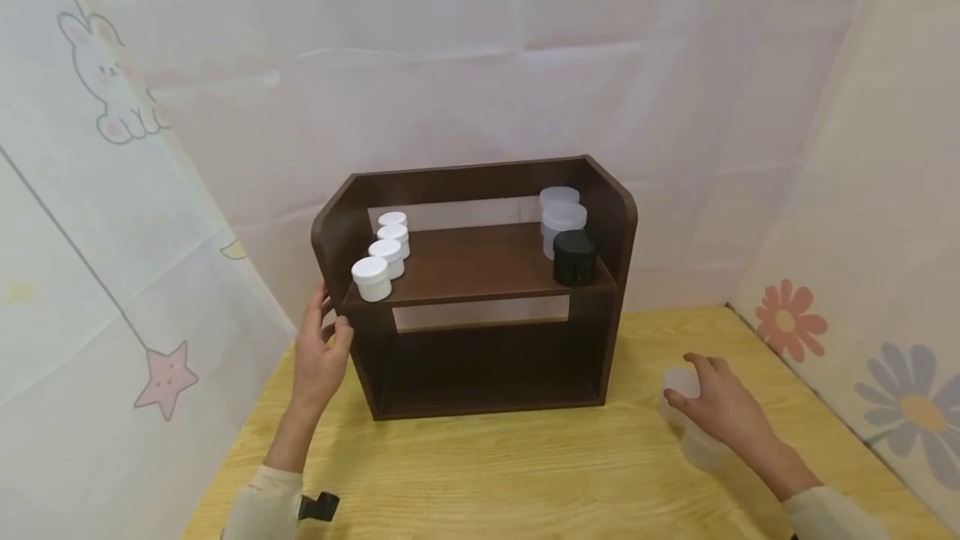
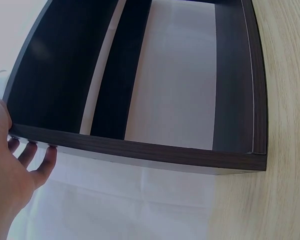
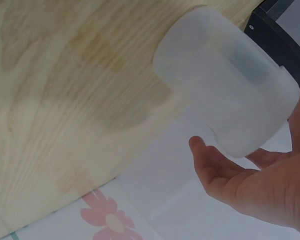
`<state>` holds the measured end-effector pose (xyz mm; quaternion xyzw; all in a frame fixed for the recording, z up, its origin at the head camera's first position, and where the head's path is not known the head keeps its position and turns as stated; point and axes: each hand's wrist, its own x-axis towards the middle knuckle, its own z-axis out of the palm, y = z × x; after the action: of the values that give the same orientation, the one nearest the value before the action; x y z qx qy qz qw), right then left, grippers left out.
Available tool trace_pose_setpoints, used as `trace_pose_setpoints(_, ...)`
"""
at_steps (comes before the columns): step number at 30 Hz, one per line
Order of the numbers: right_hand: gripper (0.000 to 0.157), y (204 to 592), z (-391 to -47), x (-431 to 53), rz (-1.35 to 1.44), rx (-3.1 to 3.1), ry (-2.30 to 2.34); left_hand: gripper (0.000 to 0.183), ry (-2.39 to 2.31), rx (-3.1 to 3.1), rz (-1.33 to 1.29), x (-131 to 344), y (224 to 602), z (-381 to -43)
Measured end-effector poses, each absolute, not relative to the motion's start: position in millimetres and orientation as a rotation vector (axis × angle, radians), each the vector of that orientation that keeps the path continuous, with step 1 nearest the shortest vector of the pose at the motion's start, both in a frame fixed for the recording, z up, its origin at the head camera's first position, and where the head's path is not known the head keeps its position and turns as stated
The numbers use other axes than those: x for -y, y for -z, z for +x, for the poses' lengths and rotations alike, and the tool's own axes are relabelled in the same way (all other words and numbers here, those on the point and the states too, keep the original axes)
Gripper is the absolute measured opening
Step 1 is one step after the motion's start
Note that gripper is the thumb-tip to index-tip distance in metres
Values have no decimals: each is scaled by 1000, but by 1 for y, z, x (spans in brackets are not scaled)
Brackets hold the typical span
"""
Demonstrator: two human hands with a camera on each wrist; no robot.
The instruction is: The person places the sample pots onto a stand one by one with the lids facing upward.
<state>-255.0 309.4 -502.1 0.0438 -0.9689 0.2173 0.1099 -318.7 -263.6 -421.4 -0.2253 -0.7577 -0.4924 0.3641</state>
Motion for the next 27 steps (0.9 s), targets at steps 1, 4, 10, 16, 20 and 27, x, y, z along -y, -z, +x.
trace_pose_setpoints(1, 75, 503, -255, -309, 129, 2842, -651, 69, 1266, 1949, -579, 263, 421, -319)
trace_pose_setpoints(4, 71, 503, -255, -307, 137, 2823, -690, 69, 1271, 1941, -583, 262, 420, -319)
trace_pose_setpoints(10, 67, 507, -253, -304, 136, 2787, -722, 68, 1303, 1949, -551, 259, 417, -315)
trace_pose_setpoints(16, 66, 513, -251, -303, 123, 2747, -725, 68, 1281, 1958, -538, 264, 425, -318)
trace_pose_setpoints(20, 64, 514, -251, -301, 129, 2714, -703, 67, 1276, 1945, -552, 264, 426, -317)
trace_pose_setpoints(27, 65, 514, -250, -303, 122, 2704, -717, 67, 1261, 1948, -561, 263, 424, -319)
